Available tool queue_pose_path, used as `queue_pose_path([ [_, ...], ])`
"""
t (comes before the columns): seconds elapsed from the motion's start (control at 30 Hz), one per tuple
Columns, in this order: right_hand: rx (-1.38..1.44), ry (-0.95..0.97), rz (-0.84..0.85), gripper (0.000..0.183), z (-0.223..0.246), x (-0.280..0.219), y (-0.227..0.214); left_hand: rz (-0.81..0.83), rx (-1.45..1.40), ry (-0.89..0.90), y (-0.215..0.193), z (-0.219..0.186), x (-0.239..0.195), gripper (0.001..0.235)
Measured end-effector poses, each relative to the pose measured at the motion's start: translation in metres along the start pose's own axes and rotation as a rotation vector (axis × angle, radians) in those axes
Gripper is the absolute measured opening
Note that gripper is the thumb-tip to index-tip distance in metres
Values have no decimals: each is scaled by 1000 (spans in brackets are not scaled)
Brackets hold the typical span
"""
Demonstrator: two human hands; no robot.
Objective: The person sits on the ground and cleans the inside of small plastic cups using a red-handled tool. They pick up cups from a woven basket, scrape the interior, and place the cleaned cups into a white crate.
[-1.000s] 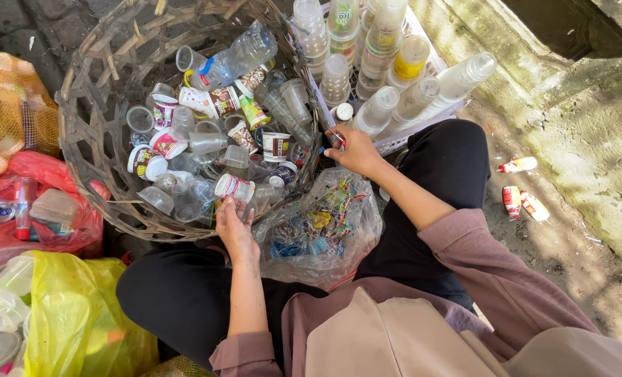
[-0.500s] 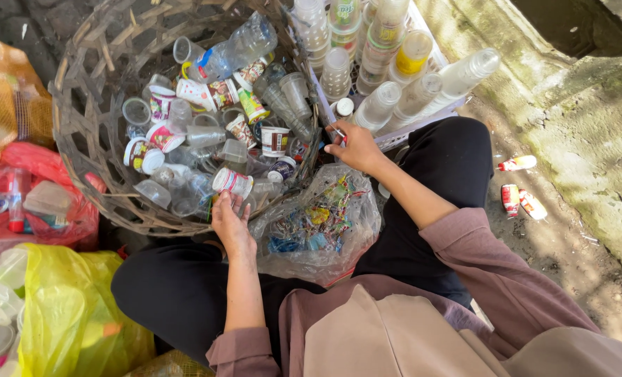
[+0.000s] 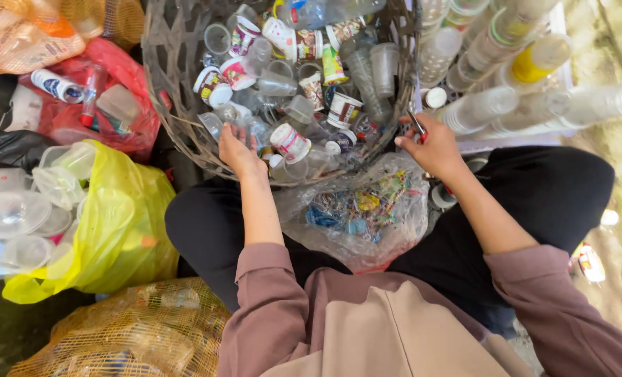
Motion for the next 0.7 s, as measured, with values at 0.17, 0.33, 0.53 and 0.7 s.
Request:
queue_pose_path([
  [0.17,-2,49,-13,43,12,-2,-5,-140,58,-48,12,25,68,34],
  [0.33,-9,134,-10,44,20,-4,-14,-159,224,127,-12,93,148,31],
  [0.53,65,176,-76,42,34,-1,-17,-79,1027,246,-27,121,187,41],
  [0.7,57,198,-97,39,3,2,-37,129,1522,215,8,116,167,45],
])
Point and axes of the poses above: each hand's wrist, its own x-axis towards the middle knuckle, its own y-axis out of the palm, z = x × y, the point moved 2 cm from there along x, towards the middle knuckle, and after that the axes turned 4 degrees about -y, right-handed, at the moved point
